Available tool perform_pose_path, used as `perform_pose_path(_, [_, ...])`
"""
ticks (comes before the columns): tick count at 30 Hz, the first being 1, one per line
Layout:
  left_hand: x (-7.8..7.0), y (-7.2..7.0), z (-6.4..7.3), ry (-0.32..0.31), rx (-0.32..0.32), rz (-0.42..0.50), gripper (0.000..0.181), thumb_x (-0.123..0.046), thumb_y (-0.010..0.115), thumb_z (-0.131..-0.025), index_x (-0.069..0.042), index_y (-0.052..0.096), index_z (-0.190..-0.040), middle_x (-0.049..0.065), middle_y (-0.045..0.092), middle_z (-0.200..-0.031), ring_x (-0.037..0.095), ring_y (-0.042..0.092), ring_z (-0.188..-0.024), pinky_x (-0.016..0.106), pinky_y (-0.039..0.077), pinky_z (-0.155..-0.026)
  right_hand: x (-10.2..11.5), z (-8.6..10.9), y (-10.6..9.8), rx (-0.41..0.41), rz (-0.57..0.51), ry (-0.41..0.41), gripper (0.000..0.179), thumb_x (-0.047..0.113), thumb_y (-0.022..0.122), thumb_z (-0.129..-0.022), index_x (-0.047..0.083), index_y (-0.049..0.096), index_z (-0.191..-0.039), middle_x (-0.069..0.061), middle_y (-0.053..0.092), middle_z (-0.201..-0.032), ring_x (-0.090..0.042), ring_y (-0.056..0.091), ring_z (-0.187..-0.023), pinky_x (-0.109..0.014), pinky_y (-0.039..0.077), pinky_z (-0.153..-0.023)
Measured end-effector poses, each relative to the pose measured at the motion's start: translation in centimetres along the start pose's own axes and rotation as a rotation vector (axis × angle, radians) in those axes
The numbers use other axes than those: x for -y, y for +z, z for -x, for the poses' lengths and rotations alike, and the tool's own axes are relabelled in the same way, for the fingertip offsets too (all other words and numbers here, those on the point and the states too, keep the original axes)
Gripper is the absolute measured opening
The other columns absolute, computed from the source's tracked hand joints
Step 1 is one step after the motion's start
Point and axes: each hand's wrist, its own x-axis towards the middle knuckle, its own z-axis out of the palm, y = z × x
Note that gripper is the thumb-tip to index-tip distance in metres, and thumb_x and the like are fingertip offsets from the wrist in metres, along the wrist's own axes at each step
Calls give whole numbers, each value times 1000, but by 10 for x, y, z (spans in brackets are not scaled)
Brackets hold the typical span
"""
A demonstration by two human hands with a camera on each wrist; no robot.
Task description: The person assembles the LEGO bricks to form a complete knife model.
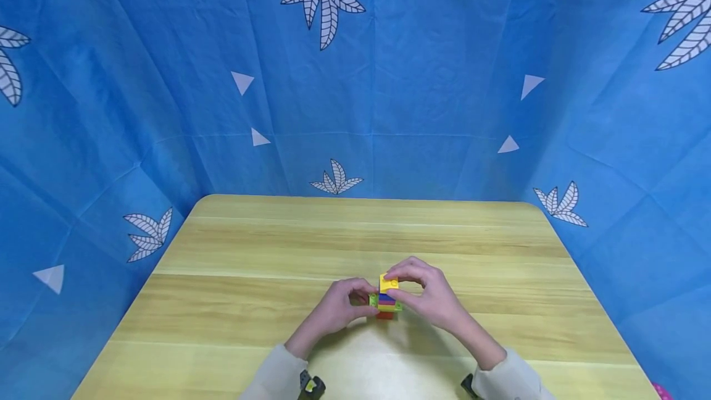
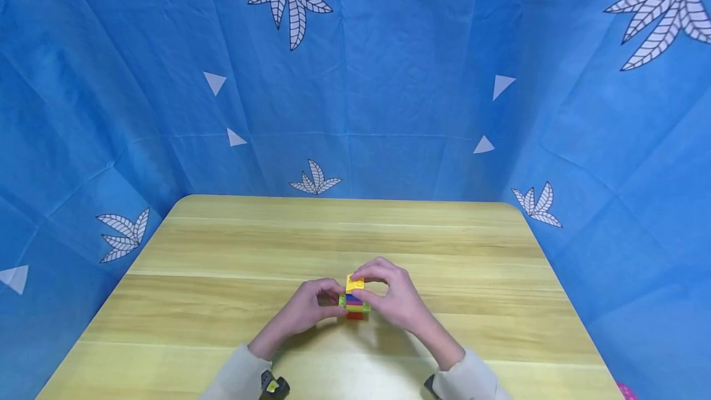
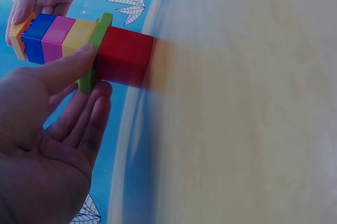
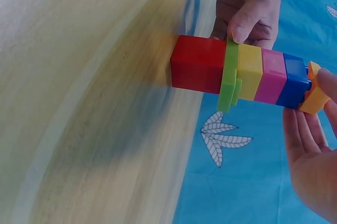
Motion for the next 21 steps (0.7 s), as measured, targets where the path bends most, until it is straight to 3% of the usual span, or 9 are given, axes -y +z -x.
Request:
perform_pose_path(4, [1,0,0,3,3,12,30,-16,85,-86,-15,76,-114,-4,75,-102,6,67,-89,21,59,-84,1,0,0,0,-14,21,19,19,81,-91,23,76,-109,9,71,-110,-12,71,-102,-47,61,-96])
perform_pose_path(13, [2,-1,3,-16,14,17,28,-19,84,-87,-19,76,-114,-7,75,-104,7,68,-90,22,59,-84,3,0,2,20,-39,77,18,21,79,-93,24,76,-111,8,72,-110,-12,71,-103,-34,60,-99])
perform_pose_path(21, [-2,0,1,-2,3,19,28,-16,85,-86,-16,76,-114,-5,75,-103,7,67,-90,22,58,-84,3,-1,-2,32,-65,102,18,22,78,-94,23,75,-111,7,72,-110,-13,71,-104,-38,60,-100])
